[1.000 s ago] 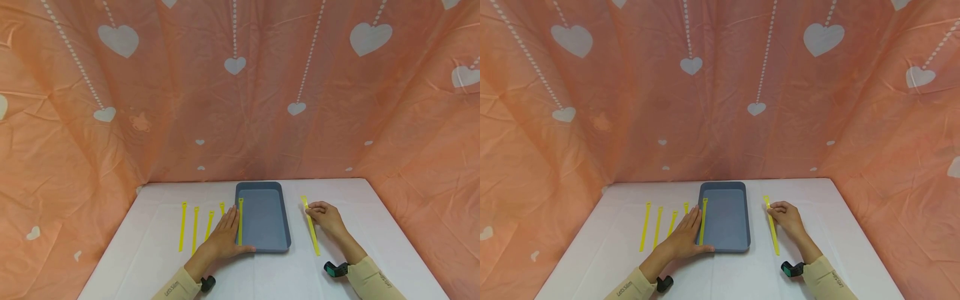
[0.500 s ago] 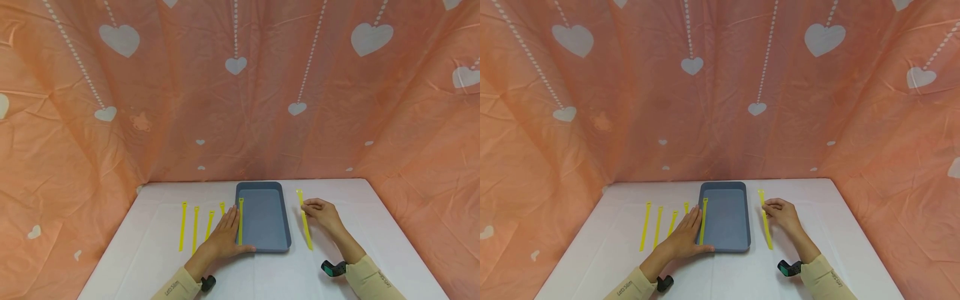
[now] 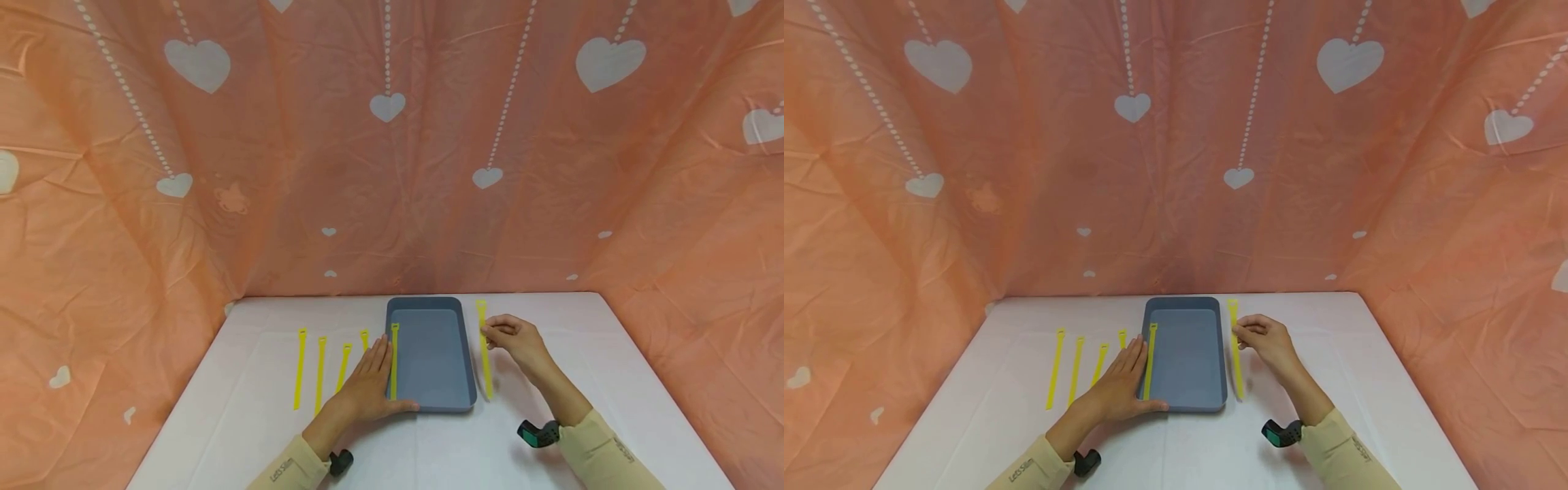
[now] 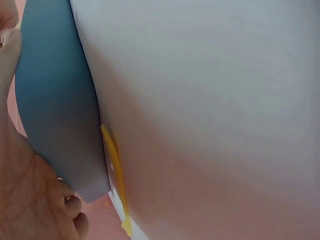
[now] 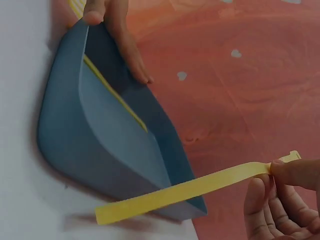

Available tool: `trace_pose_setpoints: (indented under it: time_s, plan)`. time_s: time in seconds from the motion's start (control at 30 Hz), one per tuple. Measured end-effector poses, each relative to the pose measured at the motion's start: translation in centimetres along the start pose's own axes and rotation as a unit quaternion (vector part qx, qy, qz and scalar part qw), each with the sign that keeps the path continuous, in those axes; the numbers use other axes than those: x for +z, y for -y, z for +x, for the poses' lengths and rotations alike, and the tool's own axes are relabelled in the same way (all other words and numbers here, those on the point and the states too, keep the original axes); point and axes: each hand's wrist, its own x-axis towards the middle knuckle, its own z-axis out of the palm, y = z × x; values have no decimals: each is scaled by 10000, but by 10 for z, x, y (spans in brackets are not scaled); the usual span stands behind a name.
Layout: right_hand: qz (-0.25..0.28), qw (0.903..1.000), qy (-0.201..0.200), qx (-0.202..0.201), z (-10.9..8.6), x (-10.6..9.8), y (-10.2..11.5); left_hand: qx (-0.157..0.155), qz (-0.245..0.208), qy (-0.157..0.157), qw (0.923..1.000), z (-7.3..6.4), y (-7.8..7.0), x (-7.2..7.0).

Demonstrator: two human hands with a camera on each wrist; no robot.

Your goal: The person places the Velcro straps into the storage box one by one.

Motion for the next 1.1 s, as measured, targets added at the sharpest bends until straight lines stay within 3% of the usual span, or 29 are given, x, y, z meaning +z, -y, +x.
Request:
trace_pose_setpoints:
  time_s: [0.6,0.9,1.1]
  plan:
    - [263,9993,143,214,6,22,17,-9,-18,19,10000,1,-1,0]
    - [298,9992,167,-196,10,28,20,-11,-88,-18,10000,1,-1,2]
    - [515,9973,396,-340,13,37,20,4,-47,-20,10000,1,-1,0]
